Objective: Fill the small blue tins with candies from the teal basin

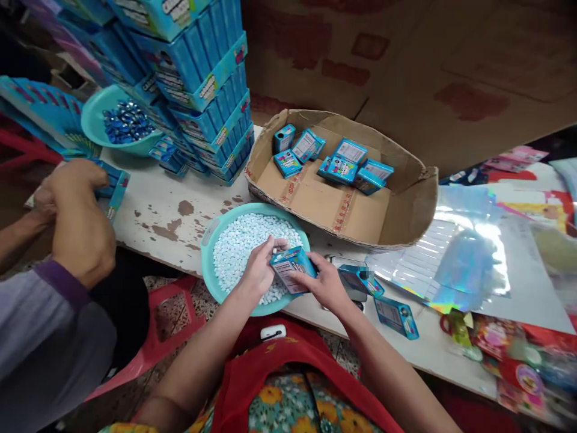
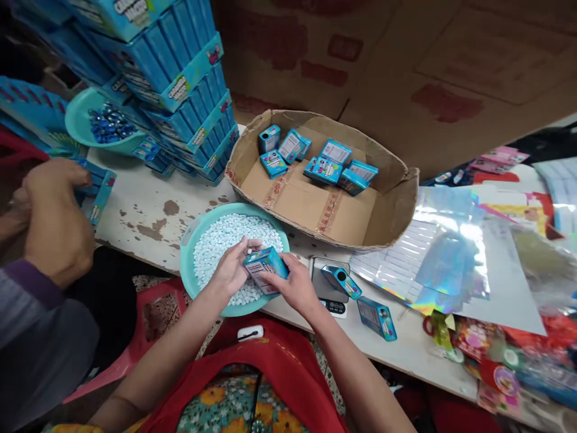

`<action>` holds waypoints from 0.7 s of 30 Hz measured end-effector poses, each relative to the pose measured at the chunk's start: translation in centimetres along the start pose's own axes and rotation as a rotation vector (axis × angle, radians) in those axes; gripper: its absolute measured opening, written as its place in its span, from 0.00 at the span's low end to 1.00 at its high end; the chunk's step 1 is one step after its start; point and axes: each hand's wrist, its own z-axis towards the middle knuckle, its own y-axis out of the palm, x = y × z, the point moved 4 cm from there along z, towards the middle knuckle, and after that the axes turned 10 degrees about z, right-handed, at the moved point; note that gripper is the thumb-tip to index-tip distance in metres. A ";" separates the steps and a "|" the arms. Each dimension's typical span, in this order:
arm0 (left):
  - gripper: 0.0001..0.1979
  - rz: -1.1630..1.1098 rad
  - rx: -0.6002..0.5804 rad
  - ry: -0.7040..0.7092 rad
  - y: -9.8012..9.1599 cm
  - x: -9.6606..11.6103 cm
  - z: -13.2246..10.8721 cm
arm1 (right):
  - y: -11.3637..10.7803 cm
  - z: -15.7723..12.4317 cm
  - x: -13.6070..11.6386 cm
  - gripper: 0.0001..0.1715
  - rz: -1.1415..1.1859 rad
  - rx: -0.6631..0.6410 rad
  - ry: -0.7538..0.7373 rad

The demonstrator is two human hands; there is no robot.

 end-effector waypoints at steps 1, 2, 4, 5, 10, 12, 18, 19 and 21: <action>0.17 -0.044 -0.010 -0.021 -0.5 0.0 0.3 | 0.4 0.2 0.3 0.22 0.017 -0.019 0.026; 0.16 -0.085 -0.033 -0.042 -0.9 0.1 0.5 | 0.7 0.3 0.4 0.22 0.037 -0.033 0.044; 0.15 -0.111 -0.078 -0.046 -1.6 0.6 0.5 | 1.2 0.5 0.5 0.22 0.080 -0.043 0.063; 0.13 -0.090 -0.102 -0.038 -1.8 0.9 0.5 | 1.4 0.7 0.4 0.22 0.095 -0.040 0.070; 0.15 0.080 -0.216 -0.088 -2.6 1.1 0.6 | 2.0 1.1 0.3 0.22 0.154 -0.025 0.108; 0.15 0.099 -0.189 -0.071 -3.0 0.9 1.1 | 2.1 1.2 0.5 0.22 0.193 -0.027 0.111; 0.17 0.545 0.042 0.172 -4.3 3.1 1.6 | 1.6 1.2 1.7 0.23 0.303 0.024 0.061; 0.19 0.648 0.034 0.233 -3.9 4.0 1.3 | 1.7 1.2 1.9 0.23 0.307 0.058 0.049; 0.23 0.827 -0.129 0.304 -2.4 5.3 0.2 | 2.0 1.3 1.8 0.23 0.306 0.110 0.026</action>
